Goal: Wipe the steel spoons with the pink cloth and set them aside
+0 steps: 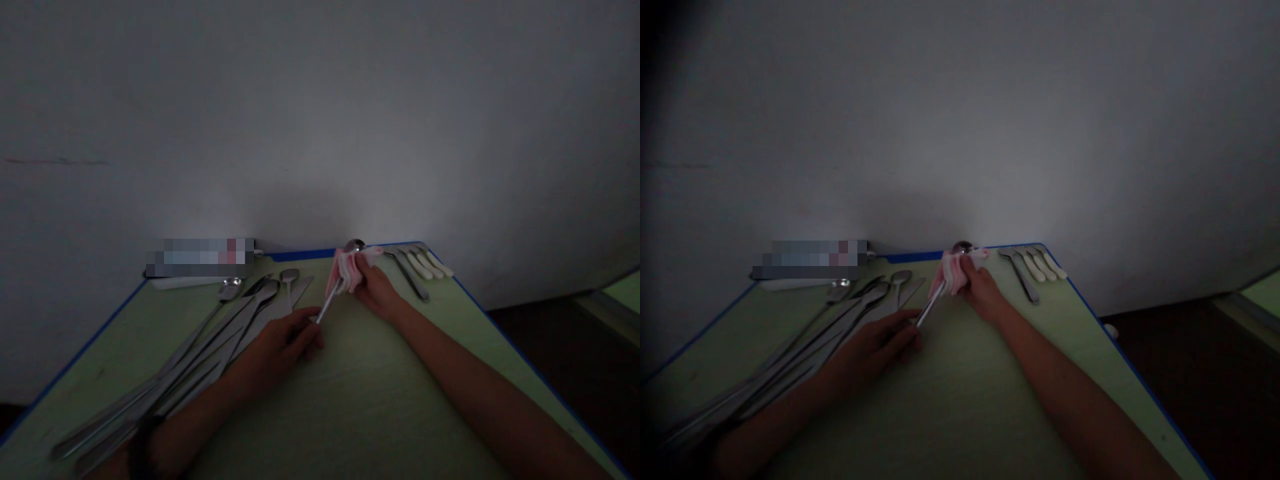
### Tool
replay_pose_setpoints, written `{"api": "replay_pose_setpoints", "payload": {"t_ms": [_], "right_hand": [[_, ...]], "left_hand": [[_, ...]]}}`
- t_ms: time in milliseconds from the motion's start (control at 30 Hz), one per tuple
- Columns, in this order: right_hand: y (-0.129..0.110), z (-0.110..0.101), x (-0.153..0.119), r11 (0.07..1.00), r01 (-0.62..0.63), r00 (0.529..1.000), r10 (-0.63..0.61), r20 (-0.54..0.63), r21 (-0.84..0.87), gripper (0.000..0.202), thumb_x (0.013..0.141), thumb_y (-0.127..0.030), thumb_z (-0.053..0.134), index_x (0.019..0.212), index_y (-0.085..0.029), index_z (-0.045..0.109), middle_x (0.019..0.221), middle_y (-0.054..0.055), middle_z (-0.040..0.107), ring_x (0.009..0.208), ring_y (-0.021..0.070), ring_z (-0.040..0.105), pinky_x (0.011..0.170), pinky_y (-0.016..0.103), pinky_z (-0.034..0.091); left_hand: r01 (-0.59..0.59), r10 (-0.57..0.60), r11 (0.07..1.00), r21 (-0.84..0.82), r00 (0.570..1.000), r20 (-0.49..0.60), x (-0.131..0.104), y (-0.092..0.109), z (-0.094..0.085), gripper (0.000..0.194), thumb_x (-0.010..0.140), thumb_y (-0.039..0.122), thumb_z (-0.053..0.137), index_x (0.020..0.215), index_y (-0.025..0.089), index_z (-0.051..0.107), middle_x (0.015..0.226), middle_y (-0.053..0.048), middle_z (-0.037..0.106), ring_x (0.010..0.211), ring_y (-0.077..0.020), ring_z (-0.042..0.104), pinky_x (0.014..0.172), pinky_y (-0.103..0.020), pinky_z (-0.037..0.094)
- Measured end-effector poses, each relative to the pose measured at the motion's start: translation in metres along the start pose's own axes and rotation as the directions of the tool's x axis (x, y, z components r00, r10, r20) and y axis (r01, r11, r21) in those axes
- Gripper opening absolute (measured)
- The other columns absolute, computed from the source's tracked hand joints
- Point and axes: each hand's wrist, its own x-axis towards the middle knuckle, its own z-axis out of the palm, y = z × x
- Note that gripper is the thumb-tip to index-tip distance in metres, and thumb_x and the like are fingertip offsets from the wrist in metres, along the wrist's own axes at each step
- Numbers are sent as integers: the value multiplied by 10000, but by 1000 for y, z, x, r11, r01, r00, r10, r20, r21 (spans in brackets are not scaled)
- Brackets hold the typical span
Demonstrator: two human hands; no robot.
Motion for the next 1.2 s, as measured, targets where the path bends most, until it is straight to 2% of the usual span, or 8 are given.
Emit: {"api": "replay_pose_setpoints", "payload": {"t_ms": [67,133,367,533,633,833,1000,1200], "right_hand": [[-2,1,4,986,46,995,-31,-97,159,282,727,-473,659,818,-209,616,748,-16,643,679,120,571,612,246,452],[-4,2,7,971,44,994,-18,-110,237,236,748,-440,644,813,-215,615,781,-16,653,700,123,579,622,248,468],[-5,4,3,976,70,991,-45,-122,207,129,737,-312,660,797,-202,628,749,-23,649,681,113,574,636,226,478],[-8,6,1,960,76,990,-39,-138,269,149,766,-349,614,821,-212,628,793,-22,665,730,128,598,681,258,499],[-10,6,0,962,54,992,-21,-123,269,171,761,-354,603,836,-204,635,780,-5,669,720,145,601,668,276,503],[-6,5,0,990,29,994,-15,-104,138,121,651,-177,640,771,-157,635,709,-5,665,630,116,583,637,229,484],[-9,3,0,981,-52,991,73,-110,185,108,653,-168,598,758,-151,611,658,-12,648,591,111,583,615,225,488],[-16,4,-1,960,-69,994,88,-59,270,89,692,-183,564,771,-164,598,665,-22,644,582,99,574,588,205,481]], "left_hand": [[-8,8,1000,22,1000,18,-1,0,1,389,914,356,420,1250,183,514,778,5,665,613,-120,555,581,-225,443],[-3,3,1000,13,1000,18,-1,-2,2,396,913,360,422,1256,184,511,785,0,671,614,-124,563,578,-229,450],[-22,16,996,-84,997,-72,0,-6,2,419,918,361,400,1301,204,464,838,-20,640,585,-112,545,463,-192,409],[-31,-23,962,-271,981,-192,1,-6,3,366,921,353,404,1257,234,487,787,9,567,529,-90,511,417,-177,392],[-92,-28,923,-374,953,-303,2,-7,3,310,908,336,427,1178,225,529,771,16,544,490,-79,481,391,-174,384],[-270,20,856,-440,869,-494,3,-7,-1,259,907,310,441,1146,247,518,841,4,541,567,-105,543,384,-185,421],[-283,143,919,-275,888,-437,0,-9,-3,303,928,302,412,1200,225,520,882,-36,626,612,-120,572,426,-190,457],[-211,217,976,55,963,-160,-5,-6,0,358,930,291,421,1281,279,489,960,-25,699,675,-131,608,559,-217,483]]}}
